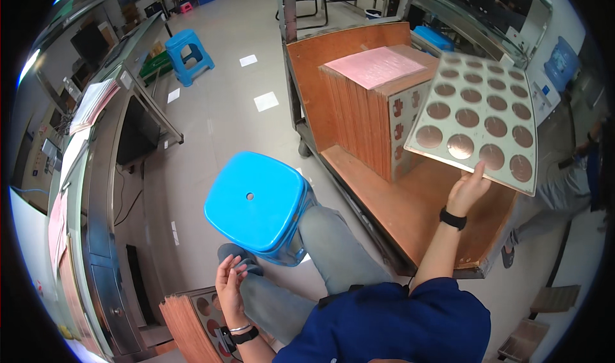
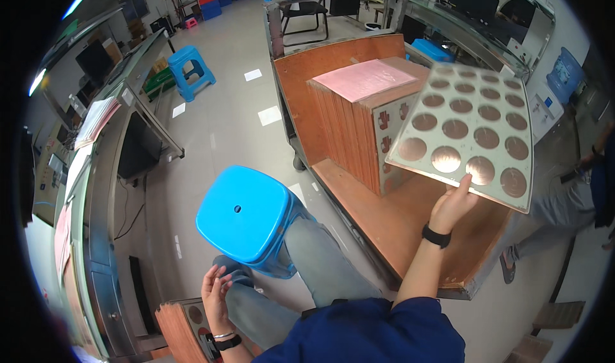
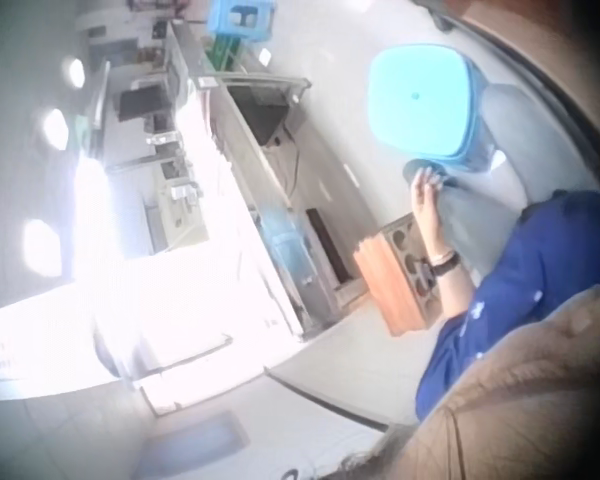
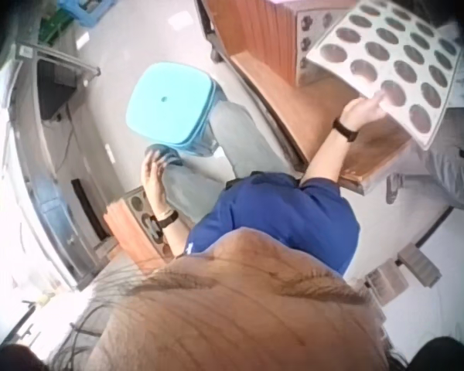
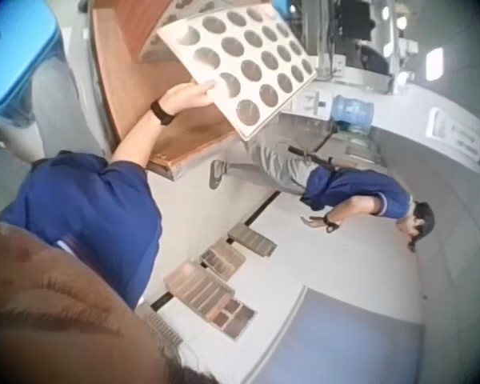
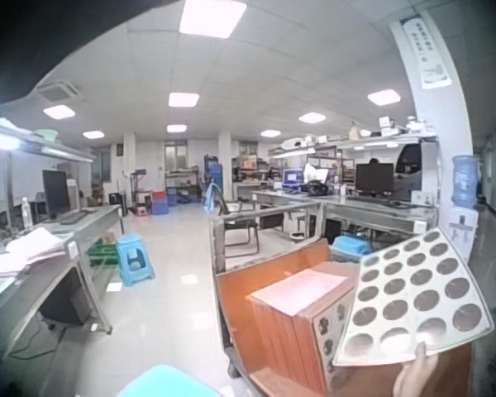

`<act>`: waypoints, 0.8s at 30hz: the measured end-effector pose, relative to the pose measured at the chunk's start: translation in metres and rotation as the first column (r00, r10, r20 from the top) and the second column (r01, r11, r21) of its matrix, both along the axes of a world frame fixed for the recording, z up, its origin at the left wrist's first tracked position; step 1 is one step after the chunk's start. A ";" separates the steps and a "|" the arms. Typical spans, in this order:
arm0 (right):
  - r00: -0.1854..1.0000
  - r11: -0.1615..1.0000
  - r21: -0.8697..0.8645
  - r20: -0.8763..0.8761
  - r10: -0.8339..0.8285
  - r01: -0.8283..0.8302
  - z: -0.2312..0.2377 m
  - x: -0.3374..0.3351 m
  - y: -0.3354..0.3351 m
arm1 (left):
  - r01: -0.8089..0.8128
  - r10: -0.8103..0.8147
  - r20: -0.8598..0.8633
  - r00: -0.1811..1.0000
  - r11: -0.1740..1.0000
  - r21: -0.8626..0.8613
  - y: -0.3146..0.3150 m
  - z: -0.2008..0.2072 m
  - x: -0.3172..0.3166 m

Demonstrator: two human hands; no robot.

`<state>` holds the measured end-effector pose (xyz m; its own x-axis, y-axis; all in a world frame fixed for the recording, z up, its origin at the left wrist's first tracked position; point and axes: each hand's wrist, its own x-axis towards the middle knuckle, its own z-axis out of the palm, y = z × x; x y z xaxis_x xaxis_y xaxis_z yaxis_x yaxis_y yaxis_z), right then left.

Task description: The recorder is picking up individual metal panels with circuit-like patterns from a stack, inspecting both sides, and placing them into a sorting crate.

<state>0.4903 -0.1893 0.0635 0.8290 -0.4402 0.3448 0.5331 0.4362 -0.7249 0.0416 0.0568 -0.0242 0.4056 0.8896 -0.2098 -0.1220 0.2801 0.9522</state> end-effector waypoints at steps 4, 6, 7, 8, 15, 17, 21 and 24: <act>0.903 0.858 -0.395 -0.133 -0.408 0.330 -0.051 0.010 0.007 | -0.023 0.024 -0.048 0.999 0.999 0.033 0.002 0.004 -0.006; 0.867 0.795 -0.496 -0.151 -0.475 0.349 -0.080 0.016 0.006 | -0.043 0.045 -0.054 0.998 0.998 0.038 0.000 0.008 -0.010; 0.830 0.727 -0.591 -0.164 -0.534 0.351 -0.095 0.019 0.007 | -0.080 0.082 -0.065 0.994 0.996 0.034 -0.003 0.011 -0.013; 0.838 0.707 -0.633 -0.163 -0.520 0.315 -0.104 0.018 0.005 | -0.106 0.108 -0.072 0.992 0.994 0.027 -0.003 0.011 -0.014; 0.884 0.528 -0.762 0.122 -0.452 0.375 -0.166 0.016 0.042 | -0.154 0.155 -0.080 0.985 0.988 0.015 -0.002 -0.003 -0.031; 0.933 0.530 -0.812 0.048 -0.357 0.244 -0.173 0.020 0.052 | -0.157 0.158 -0.087 0.984 0.987 0.018 -0.002 -0.004 -0.032; 0.995 0.474 -0.877 -0.097 -0.026 -0.073 -0.149 0.028 0.086 | -0.193 0.194 -0.058 0.979 0.981 0.022 -0.004 0.003 -0.027; 0.987 0.255 -0.960 -0.083 0.137 -0.116 -0.160 0.039 0.115 | -0.217 0.219 -0.080 0.972 0.976 0.034 -0.006 0.001 -0.034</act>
